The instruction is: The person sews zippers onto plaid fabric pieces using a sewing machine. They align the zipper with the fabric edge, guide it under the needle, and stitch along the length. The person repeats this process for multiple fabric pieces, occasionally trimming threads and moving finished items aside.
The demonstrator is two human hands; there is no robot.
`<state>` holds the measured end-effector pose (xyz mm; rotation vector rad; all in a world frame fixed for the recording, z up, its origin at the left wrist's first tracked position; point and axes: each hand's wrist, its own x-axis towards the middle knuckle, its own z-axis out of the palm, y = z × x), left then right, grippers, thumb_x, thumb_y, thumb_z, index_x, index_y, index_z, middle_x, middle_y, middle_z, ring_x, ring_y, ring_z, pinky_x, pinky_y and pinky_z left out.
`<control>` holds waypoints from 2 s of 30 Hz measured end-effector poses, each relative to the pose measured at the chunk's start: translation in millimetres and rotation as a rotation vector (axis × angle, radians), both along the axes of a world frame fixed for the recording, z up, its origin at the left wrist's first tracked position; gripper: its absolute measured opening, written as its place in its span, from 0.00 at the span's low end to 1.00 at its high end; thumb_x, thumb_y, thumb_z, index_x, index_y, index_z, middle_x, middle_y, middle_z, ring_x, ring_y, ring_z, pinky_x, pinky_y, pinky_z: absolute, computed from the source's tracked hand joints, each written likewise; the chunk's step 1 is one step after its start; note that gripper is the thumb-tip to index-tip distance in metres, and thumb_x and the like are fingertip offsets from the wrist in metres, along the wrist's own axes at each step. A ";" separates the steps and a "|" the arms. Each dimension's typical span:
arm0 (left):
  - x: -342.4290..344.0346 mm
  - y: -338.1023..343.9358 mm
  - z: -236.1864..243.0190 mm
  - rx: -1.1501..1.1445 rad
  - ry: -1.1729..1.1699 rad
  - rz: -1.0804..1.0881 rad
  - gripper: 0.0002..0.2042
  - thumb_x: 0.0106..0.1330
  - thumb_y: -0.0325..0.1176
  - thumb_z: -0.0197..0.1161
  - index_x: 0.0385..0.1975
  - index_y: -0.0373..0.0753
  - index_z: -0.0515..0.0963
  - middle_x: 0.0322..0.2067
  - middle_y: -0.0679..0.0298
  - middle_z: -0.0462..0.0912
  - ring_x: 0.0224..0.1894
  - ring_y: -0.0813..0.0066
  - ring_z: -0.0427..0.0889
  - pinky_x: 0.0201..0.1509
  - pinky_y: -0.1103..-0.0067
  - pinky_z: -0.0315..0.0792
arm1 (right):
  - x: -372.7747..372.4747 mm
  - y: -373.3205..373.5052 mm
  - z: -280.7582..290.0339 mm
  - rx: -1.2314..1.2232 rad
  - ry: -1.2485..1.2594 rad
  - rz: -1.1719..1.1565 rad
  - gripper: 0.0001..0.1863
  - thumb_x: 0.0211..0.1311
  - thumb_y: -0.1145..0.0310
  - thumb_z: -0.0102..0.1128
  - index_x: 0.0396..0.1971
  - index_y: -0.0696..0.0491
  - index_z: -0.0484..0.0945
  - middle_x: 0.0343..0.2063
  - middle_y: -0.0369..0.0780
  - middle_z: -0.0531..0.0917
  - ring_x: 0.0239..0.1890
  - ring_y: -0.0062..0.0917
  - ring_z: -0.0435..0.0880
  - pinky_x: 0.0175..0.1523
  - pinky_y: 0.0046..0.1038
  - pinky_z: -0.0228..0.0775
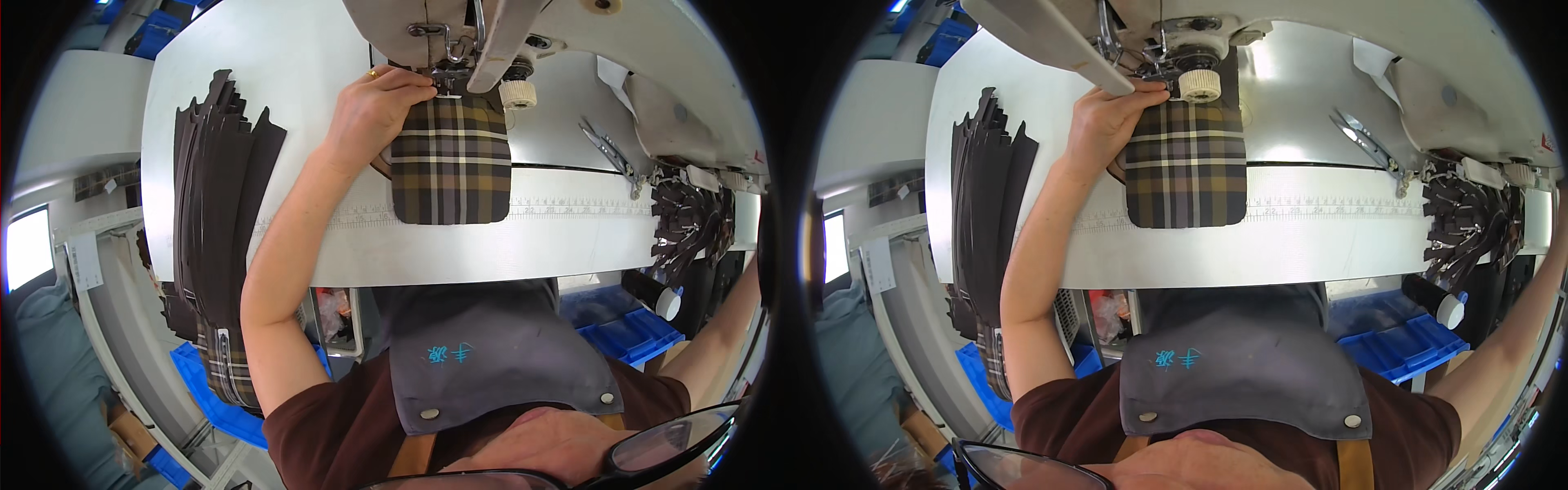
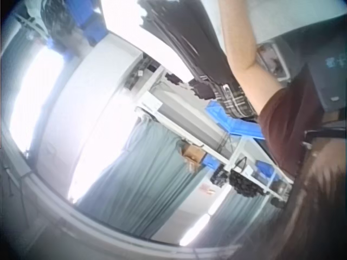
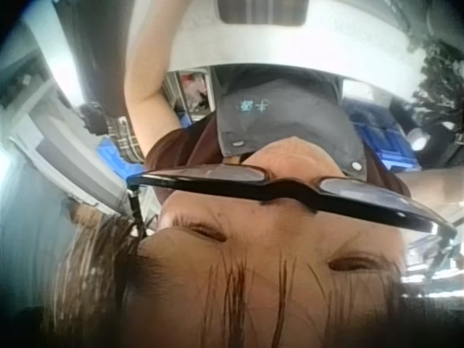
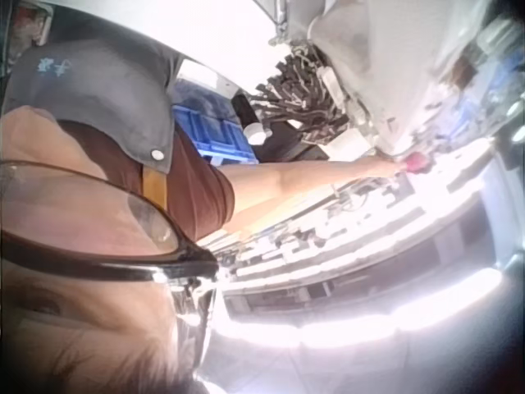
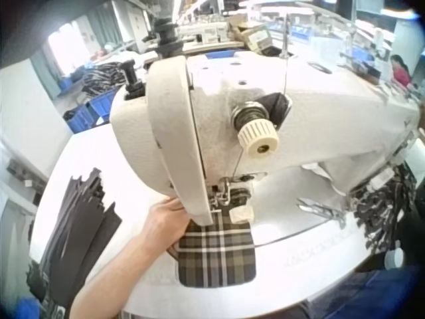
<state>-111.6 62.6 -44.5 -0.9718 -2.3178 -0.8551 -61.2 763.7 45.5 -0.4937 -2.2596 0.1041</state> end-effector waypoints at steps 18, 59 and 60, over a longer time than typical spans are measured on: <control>-2.9 1.3 1.2 -0.009 -0.027 0.003 0.11 0.47 0.18 0.59 0.27 0.41 0.83 0.32 0.70 0.83 0.37 0.70 0.81 0.39 0.77 0.77 | -13.6 29.2 -24.3 -0.014 0.016 -0.137 0.20 0.56 0.67 0.55 0.50 0.54 0.74 0.46 0.47 0.80 0.48 0.40 0.78 0.51 0.35 0.69; 102.0 -41.9 47.9 0.063 -0.892 -0.263 0.03 0.60 0.27 0.59 0.31 0.35 0.75 0.44 0.55 0.81 0.49 0.60 0.80 0.69 0.57 0.49 | 13.8 -339.7 -78.6 -0.561 -0.193 0.693 0.19 0.57 0.66 0.66 0.47 0.57 0.75 0.23 0.33 0.74 0.24 0.14 0.67 0.30 0.16 0.62; 120.6 -47.8 46.9 0.128 -0.974 -0.300 0.03 0.59 0.25 0.59 0.31 0.35 0.75 0.46 0.55 0.81 0.50 0.62 0.80 0.69 0.56 0.49 | 19.5 -343.3 -73.6 -0.477 -0.229 0.728 0.19 0.57 0.66 0.66 0.47 0.57 0.75 0.23 0.33 0.74 0.24 0.14 0.67 0.30 0.16 0.62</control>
